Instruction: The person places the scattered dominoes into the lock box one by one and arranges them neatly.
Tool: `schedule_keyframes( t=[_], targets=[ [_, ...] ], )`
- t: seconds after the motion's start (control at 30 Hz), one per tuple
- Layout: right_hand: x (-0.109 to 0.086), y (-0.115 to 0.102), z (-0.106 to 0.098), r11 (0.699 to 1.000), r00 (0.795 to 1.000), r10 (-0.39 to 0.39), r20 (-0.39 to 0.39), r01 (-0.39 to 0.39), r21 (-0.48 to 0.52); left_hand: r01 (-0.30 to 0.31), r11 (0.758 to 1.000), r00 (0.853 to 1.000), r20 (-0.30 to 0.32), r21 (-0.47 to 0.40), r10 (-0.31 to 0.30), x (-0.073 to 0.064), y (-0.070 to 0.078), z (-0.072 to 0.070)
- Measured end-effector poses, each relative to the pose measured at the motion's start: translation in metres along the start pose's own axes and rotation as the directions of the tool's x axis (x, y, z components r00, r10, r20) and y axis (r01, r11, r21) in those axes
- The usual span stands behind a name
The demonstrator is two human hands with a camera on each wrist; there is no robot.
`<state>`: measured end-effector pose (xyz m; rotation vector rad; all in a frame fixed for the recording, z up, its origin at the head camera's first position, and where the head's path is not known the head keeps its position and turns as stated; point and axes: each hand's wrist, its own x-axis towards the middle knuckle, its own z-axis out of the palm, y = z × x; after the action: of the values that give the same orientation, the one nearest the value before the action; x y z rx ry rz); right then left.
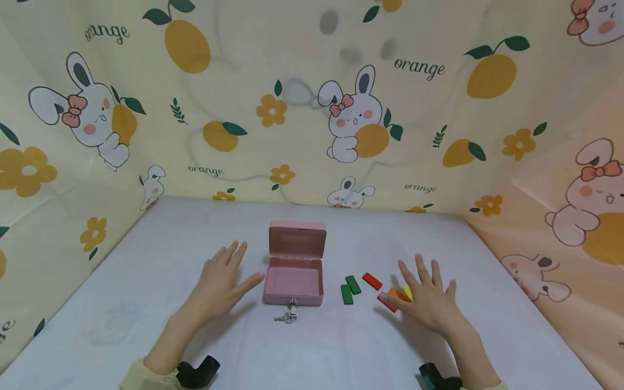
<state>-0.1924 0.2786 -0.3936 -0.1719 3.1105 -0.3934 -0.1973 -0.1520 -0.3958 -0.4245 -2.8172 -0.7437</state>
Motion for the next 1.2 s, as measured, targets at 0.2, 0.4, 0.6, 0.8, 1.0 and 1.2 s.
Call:
schedule_keyframes(
  t=[0.2,0.4,0.6,0.8,1.0,1.2],
  targets=[
    [0.007,0.008,0.004,0.990,0.993,-0.094,-0.069,0.101,0.101,0.007,0.967,0.998,0.055,-0.255,0.008,-0.003,0.005,0.011],
    [0.008,0.020,0.001,0.962,0.990,-0.108,-0.090,0.127,0.240,-0.065,0.944,0.996,0.039,-0.323,0.082,-0.005,0.007,0.018],
    [0.006,0.037,-0.002,0.934,0.993,-0.088,-0.072,0.108,0.340,-0.088,0.937,0.993,0.040,-0.337,0.107,-0.005,0.004,0.024],
    [0.004,0.054,-0.007,0.899,0.999,-0.048,0.020,0.035,0.436,-0.052,0.903,0.995,0.060,-0.426,0.085,-0.005,0.002,0.030],
    [0.004,0.070,-0.009,0.867,0.995,-0.098,0.016,0.077,0.493,-0.059,0.850,0.994,0.044,-0.524,0.097,-0.003,0.005,0.039],
    [0.005,0.074,-0.009,0.835,0.990,-0.137,0.044,0.092,0.542,-0.063,0.818,0.998,-0.014,-0.571,0.067,-0.002,0.009,0.046]
  ],
)
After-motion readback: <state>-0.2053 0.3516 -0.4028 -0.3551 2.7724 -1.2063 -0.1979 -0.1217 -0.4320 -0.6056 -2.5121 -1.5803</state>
